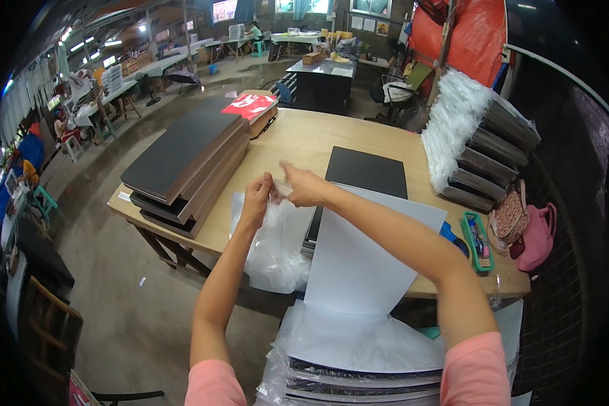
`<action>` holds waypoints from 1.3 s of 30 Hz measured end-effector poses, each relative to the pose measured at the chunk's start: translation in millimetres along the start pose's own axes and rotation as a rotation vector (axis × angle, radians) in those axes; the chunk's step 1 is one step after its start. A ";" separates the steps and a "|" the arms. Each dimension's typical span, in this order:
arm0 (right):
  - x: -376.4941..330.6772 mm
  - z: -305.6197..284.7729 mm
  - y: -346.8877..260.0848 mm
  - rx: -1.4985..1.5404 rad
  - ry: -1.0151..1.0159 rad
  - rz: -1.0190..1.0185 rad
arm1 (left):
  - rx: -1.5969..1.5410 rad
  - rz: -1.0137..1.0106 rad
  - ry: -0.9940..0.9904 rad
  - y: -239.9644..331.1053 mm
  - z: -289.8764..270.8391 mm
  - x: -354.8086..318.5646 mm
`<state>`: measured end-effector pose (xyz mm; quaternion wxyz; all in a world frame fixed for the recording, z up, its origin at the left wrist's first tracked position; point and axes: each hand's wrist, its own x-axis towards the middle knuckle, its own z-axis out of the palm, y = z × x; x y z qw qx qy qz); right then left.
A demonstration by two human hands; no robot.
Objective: The person places black books into plastic sleeves by hand and stacks them on a table.
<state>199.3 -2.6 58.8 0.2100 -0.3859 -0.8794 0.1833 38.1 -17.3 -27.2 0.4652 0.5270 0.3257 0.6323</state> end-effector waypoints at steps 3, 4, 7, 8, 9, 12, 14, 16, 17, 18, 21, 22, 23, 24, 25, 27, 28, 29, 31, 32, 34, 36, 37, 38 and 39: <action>25.9 11.7 3.8 -0.226 -0.073 0.053 | 0.018 -0.293 -0.040 -2.1 -19.7 -4.3; 29.8 12.4 9.8 -0.232 0.020 0.005 | 0.044 -0.425 -0.027 2.7 -16.2 -13.8; 36.5 7.2 10.2 -0.294 -0.252 -0.208 | 0.271 -0.506 -0.694 30.2 -21.8 -17.3; 30.6 7.7 1.6 -0.148 -0.411 -0.324 | 0.371 -0.465 -1.026 40.2 -26.8 -16.9; 31.7 6.0 -8.8 -0.101 -0.565 -0.488 | 0.332 -0.468 -1.051 51.5 -31.1 -18.2; 14.7 -2.3 -28.7 0.481 -1.052 -0.193 | 0.168 -0.490 -1.123 75.7 -41.1 -33.2; -3.9 -7.5 -41.1 0.571 -1.402 -0.363 | 0.243 -0.288 -1.183 80.6 -62.7 -49.3; -42.1 -7.9 -56.9 0.554 -1.601 -0.472 | -0.121 0.061 -1.001 72.6 -89.3 -83.4; -61.3 -10.6 -52.6 0.565 -1.685 -0.502 | -0.278 0.119 -0.898 81.5 -84.4 -93.6; -77.8 -25.4 -47.0 0.610 -1.677 -0.564 | -0.434 0.191 -0.809 87.9 -77.5 -100.8; -118.4 -81.6 -15.3 0.929 -1.102 -0.824 | -0.164 -0.011 -0.897 109.8 -53.1 -113.2; -136.5 -99.0 0.5 1.309 -1.018 -0.496 | -0.057 -0.052 -0.959 109.5 -38.5 -123.9; -153.6 -112.3 15.9 1.474 -0.863 -0.377 | -0.021 -0.063 -1.037 101.3 -15.3 -131.5; -167.4 -116.9 26.1 1.487 -0.795 -0.354 | -0.059 -0.053 -1.084 94.6 7.2 -137.2; -179.1 -113.1 34.5 1.478 -0.800 -0.360 | -0.191 -0.036 -1.080 87.6 25.1 -140.5; -194.2 -89.9 40.4 1.468 -0.866 -0.449 | -0.784 0.025 -0.867 87.9 48.6 -142.2; -206.7 -84.8 33.4 1.467 -0.847 -0.492 | -1.050 0.066 -0.777 92.4 58.0 -136.8; -217.4 -82.5 23.7 1.480 -0.792 -0.540 | -1.238 0.100 -0.719 96.6 67.1 -131.3; -243.1 -79.6 11.9 1.535 -0.578 -0.575 | -1.349 0.115 -0.681 96.4 78.8 -124.7; -253.7 -78.8 9.7 1.567 -0.423 -0.566 | -1.345 0.111 -0.671 95.8 79.9 -124.6; -284.7 -80.7 8.4 1.603 0.005 -0.430 | -1.092 0.057 -0.693 90.6 72.6 -120.5; -304.7 -79.9 27.6 1.613 0.381 -0.116 | -0.604 -0.012 -0.704 78.3 54.9 -112.5; -319.2 -81.6 53.4 1.625 0.435 -0.003 | -0.246 -0.013 -0.651 67.7 54.5 -105.7; -332.6 -83.6 78.5 1.641 0.486 0.108 | 0.098 0.022 -0.549 58.2 59.7 -99.6; -328.8 -79.8 91.0 1.291 0.610 0.221 | 0.407 0.131 -0.398 56.4 71.1 -92.1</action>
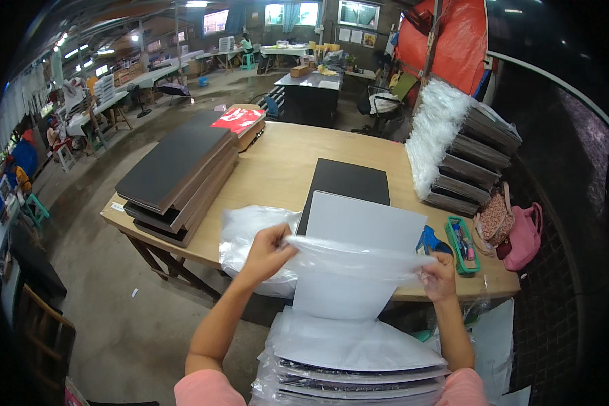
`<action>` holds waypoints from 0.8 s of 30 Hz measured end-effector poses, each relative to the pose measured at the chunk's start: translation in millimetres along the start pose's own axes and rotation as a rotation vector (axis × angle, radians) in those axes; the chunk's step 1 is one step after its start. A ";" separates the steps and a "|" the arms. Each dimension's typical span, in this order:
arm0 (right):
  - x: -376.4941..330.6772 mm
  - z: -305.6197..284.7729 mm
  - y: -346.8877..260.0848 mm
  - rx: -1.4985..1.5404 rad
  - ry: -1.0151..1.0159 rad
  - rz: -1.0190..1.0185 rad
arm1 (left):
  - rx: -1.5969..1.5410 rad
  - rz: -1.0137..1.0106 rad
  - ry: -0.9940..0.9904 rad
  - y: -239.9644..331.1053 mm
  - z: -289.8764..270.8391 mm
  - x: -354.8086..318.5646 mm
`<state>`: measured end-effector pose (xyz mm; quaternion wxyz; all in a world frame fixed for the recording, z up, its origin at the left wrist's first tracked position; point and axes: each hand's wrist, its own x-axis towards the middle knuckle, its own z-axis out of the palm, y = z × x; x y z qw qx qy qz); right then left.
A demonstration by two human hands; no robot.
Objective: The person places black books into plastic sleeves by hand and stacks them on a table.
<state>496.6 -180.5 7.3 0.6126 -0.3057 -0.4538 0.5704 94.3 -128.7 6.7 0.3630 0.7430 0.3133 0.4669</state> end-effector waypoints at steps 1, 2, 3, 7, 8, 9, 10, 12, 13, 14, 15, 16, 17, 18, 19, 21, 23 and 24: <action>11.7 -0.2 2.3 -0.332 0.128 -0.085 | 0.327 -0.034 0.146 1.8 5.7 9.8; 23.2 7.9 0.3 -0.553 0.199 -0.191 | 0.473 0.011 0.262 17.6 18.8 30.1; 33.9 16.8 -4.0 -0.778 0.299 -0.288 | 0.623 0.060 0.376 28.7 25.2 44.6; 57.5 34.7 -9.1 -1.158 0.301 -0.591 | 0.927 -0.033 0.239 25.4 22.8 61.8; 56.2 33.6 -6.0 -1.232 0.267 -0.614 | 0.952 0.006 0.253 33.7 23.2 55.7; 51.0 32.5 -8.0 -1.231 0.277 -0.608 | 0.976 0.045 0.266 42.5 24.4 49.2; 48.8 36.7 -6.5 -1.229 0.270 -0.696 | 1.011 0.071 0.283 48.8 22.5 37.9; 40.7 39.5 -8.9 -1.246 0.268 -0.865 | 1.047 0.239 0.318 52.2 19.3 20.1; 32.9 40.2 -12.2 -1.248 0.250 -0.852 | 1.028 0.265 0.290 57.0 16.9 11.6; 25.2 41.5 -16.9 -1.250 0.233 -0.842 | 1.010 0.295 0.264 62.9 13.3 7.1; 19.5 43.0 -22.6 -1.252 0.218 -0.832 | 0.898 0.181 0.168 70.2 10.2 4.9; 15.1 45.8 -31.4 -1.233 0.158 -0.719 | 0.609 -0.016 0.129 66.0 4.9 5.8; 11.9 46.4 -39.9 -1.209 0.092 -0.602 | 0.315 -0.212 0.094 55.0 -2.7 10.3; 9.4 48.2 -47.7 -1.183 0.025 -0.485 | 0.185 -0.207 0.011 47.3 -13.1 16.4; 8.4 51.4 -55.6 -1.042 0.025 -0.270 | 0.048 -0.214 -0.080 38.0 -21.2 24.8; 11.1 52.7 -64.9 -0.613 -0.013 0.152 | -0.354 -0.702 -0.326 45.9 -31.2 30.3; 12.5 25.8 -59.6 -0.301 -0.083 0.456 | -0.602 -0.906 -0.338 41.9 -31.1 25.6; 4.9 14.0 -44.3 -0.212 -0.064 0.452 | -0.707 -0.982 -0.283 42.6 -25.2 18.2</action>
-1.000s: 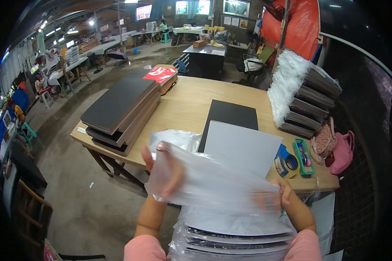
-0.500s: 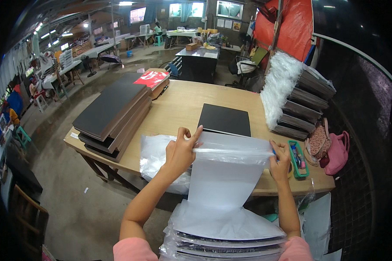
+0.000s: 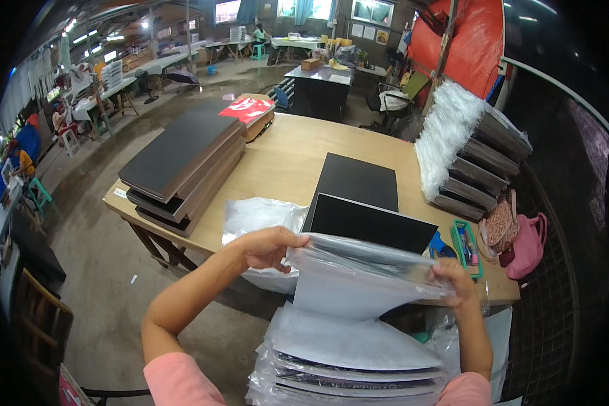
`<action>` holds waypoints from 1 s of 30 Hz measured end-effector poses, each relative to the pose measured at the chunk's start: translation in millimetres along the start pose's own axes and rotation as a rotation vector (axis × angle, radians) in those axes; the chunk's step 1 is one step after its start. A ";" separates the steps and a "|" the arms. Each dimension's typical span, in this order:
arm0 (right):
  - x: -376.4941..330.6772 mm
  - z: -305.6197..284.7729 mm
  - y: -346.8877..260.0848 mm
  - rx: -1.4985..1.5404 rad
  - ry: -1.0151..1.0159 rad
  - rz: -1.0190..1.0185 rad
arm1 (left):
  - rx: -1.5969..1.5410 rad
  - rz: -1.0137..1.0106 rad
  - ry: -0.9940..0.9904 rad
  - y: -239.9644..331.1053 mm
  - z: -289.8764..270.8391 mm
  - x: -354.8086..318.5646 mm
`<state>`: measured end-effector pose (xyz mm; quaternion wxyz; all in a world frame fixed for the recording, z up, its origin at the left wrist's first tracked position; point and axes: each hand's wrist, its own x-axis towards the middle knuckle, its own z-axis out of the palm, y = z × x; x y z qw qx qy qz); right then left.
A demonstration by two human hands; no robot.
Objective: The person places black books into plastic sleeves by hand and stacks them on a table.
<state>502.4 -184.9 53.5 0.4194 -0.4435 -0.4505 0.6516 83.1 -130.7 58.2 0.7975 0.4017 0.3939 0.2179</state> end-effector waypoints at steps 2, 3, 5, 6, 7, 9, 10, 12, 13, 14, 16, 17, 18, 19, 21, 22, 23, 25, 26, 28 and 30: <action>-10.7 -11.8 34.7 0.177 0.003 -0.007 | -0.138 0.046 -0.068 -20.1 0.1 -0.4; -15.1 -5.9 43.9 0.265 0.008 -0.047 | -0.202 0.058 -0.139 -36.1 -10.3 0.3; -28.1 10.4 61.3 0.440 0.037 -0.121 | -0.322 0.053 -0.224 -71.8 -34.5 11.1; -36.1 7.6 77.7 0.480 0.082 -0.124 | -0.376 0.034 -0.243 -87.9 -39.6 16.3; -37.5 3.1 99.2 0.525 0.120 -0.129 | -0.426 0.018 -0.254 -105.0 -44.5 21.7; -33.5 -0.6 124.8 0.585 0.157 -0.117 | -0.469 -0.023 -0.180 -152.3 -58.9 35.4; -32.9 -4.2 139.1 0.561 0.171 -0.085 | -0.493 -0.051 -0.156 -177.1 -65.6 46.2; -27.7 -8.9 165.9 0.496 0.168 -0.005 | -0.495 -0.114 -0.074 -216.3 -75.8 59.5; -22.9 -10.1 178.3 0.449 0.161 0.038 | -0.495 -0.139 -0.030 -237.0 -84.3 65.5; -17.9 -11.7 189.3 0.382 0.140 0.092 | -0.468 -0.141 0.042 -256.9 -92.3 72.1; -7.6 -19.6 216.4 0.221 0.100 0.203 | -0.414 -0.151 0.182 -287.2 -105.4 83.4; -7.5 -25.4 229.5 0.150 0.085 0.247 | -0.378 -0.185 0.244 -294.0 -107.8 79.5; -5.5 -28.6 238.8 0.089 0.078 0.282 | -0.272 -0.103 0.427 -293.2 -107.2 74.4; -6.0 -32.7 246.9 0.043 0.072 0.314 | -0.163 -0.019 0.609 -291.7 -107.2 69.3; -4.3 -36.2 256.7 -0.037 0.096 0.349 | 0.198 0.366 1.135 -275.4 -98.5 58.1; -3.1 -38.3 261.0 -0.078 0.098 0.365 | 0.460 0.678 1.464 -258.4 -88.1 47.5; -2.1 -32.7 265.8 -0.059 0.207 0.354 | 0.492 0.813 1.478 -230.4 -67.5 29.9; 2.5 -35.5 271.8 -0.096 0.219 0.360 | 0.710 1.072 1.407 -189.9 -39.7 1.3; 4.6 -38.6 273.7 -0.132 0.220 0.363 | 0.884 1.193 1.303 -180.4 -35.2 -5.3; 5.0 -46.4 279.7 -0.210 0.231 0.368 | 1.206 1.282 1.041 -169.4 -33.7 -5.0; 1.7 -59.8 284.0 -0.316 0.238 0.374 | 1.483 1.215 0.736 -159.5 -33.9 2.4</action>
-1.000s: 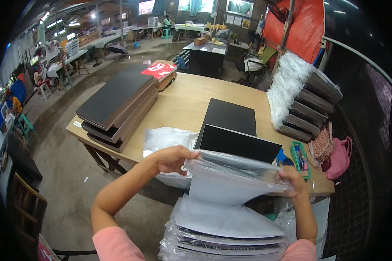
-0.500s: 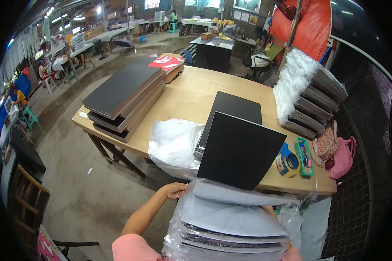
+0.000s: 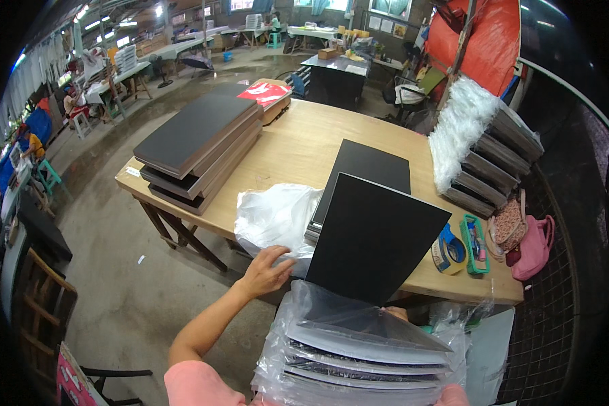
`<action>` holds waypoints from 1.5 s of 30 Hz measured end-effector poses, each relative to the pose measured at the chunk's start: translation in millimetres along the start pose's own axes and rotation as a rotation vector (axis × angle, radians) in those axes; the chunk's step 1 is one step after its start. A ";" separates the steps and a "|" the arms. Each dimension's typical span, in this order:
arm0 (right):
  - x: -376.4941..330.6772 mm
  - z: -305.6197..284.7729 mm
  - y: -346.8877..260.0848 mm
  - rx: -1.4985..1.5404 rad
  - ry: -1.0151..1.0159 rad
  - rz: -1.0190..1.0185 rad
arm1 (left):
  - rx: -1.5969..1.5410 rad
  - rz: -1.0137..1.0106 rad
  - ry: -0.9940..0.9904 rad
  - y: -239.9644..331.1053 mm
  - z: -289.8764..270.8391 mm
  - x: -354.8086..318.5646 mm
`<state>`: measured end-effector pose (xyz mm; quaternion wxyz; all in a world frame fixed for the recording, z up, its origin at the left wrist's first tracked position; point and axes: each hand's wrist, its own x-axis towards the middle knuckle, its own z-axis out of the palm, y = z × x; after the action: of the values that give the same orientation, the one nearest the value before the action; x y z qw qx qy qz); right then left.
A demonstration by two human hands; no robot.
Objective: The person places black books into plastic sleeves by hand and stacks them on a table.
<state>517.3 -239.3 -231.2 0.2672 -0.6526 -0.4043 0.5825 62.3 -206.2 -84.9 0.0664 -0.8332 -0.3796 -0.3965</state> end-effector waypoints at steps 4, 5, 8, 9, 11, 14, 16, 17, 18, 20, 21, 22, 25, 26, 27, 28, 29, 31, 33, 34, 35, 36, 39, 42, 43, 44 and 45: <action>-7.7 -38.0 -18.9 -0.466 -0.051 -0.048 | 0.000 -0.130 -0.105 -55.0 27.9 21.5; -17.6 -41.6 -47.6 -0.647 -0.150 -0.076 | -0.071 -0.239 0.016 -65.1 24.4 29.7; -83.2 -12.7 -194.3 -0.994 -0.514 -0.254 | -0.162 -0.714 0.070 -79.8 -6.1 71.4; -96.2 -0.7 -227.9 -0.935 -0.554 -0.331 | -0.004 -0.591 0.158 -81.5 -6.5 86.7; -110.4 40.2 -293.4 -0.871 -0.573 -0.625 | 0.040 -0.439 0.327 -91.5 -8.0 102.5; -83.9 112.4 -353.6 -0.609 -0.550 -0.979 | -0.247 -0.473 0.430 -111.2 -6.6 115.3; -43.2 153.7 -382.7 -0.643 -0.396 -1.133 | -0.337 -0.692 0.328 -99.2 -18.7 133.2; -21.1 175.7 -395.6 -0.572 -0.336 -1.206 | -0.326 -0.664 0.329 -100.9 -20.3 137.0; 4.1 201.2 -407.2 -0.534 -0.286 -1.219 | -0.305 -0.648 0.329 -104.5 -22.9 135.8; 42.8 229.3 -420.4 -0.661 -0.191 -1.231 | -0.316 -0.620 0.314 -108.4 -20.7 137.9; 54.3 237.5 -428.7 -0.756 -0.223 -1.134 | -0.333 -0.615 0.302 -110.9 -19.0 135.6; 61.3 243.2 -435.1 -0.849 -0.256 -1.037 | -0.345 -0.612 0.293 -114.4 -19.2 132.0; 75.2 245.7 -442.2 -0.738 -0.289 -0.962 | -0.407 -0.517 0.308 -133.3 -20.6 115.3; 76.7 246.4 -443.0 -0.673 -0.288 -0.950 | -0.349 -0.472 0.360 -139.1 -23.6 113.1; 78.0 247.0 -443.7 -0.608 -0.287 -0.937 | -0.289 -0.427 0.411 -145.4 -26.9 111.8; 78.9 249.5 -445.0 -0.544 -0.288 -0.924 | -0.229 -0.382 0.463 -148.5 -30.6 111.2; 83.1 245.1 -445.6 -0.559 -0.248 -0.960 | -0.206 -0.454 0.405 -132.6 -33.1 123.4; 90.4 244.1 -443.7 -0.588 -0.185 -1.029 | -0.147 -0.618 0.243 -108.1 -41.4 144.2; 106.8 251.7 -431.6 -0.533 -0.114 -1.199 | -0.319 -0.720 0.252 -113.4 -33.4 149.4; 103.5 258.1 -431.6 -0.500 -0.084 -1.289 | -0.377 -0.689 0.291 -119.5 -33.2 149.1; 100.5 262.0 -431.8 -0.445 -0.183 -1.179 | -0.435 -0.657 0.330 -125.1 -33.4 148.2; 98.8 262.7 -435.3 -0.489 -0.180 -1.135 | -0.494 -0.623 0.368 -130.2 -33.7 146.3; 91.7 255.3 -440.3 -0.514 -0.114 -1.083 | -0.515 -0.762 0.341 -124.7 -36.0 149.8; 86.1 247.4 -441.4 -0.521 0.053 -1.148 | -0.328 -0.795 0.218 -127.2 -34.7 143.8; 87.8 247.6 -440.3 -0.513 0.062 -1.194 | -0.307 -0.705 0.195 -129.8 -31.9 142.0; 89.6 248.0 -439.2 -0.505 0.071 -1.240 | -0.286 -0.615 0.172 -135.4 -25.3 139.8; 91.4 248.6 -438.8 -0.496 0.082 -1.285 | -0.265 -0.525 0.149 -142.2 -17.3 137.2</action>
<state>179.2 39.6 34.3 0.4172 -0.3466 -0.8220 0.1736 8.8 -33.8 -2.7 -0.1198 -0.6766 -0.5211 -0.5063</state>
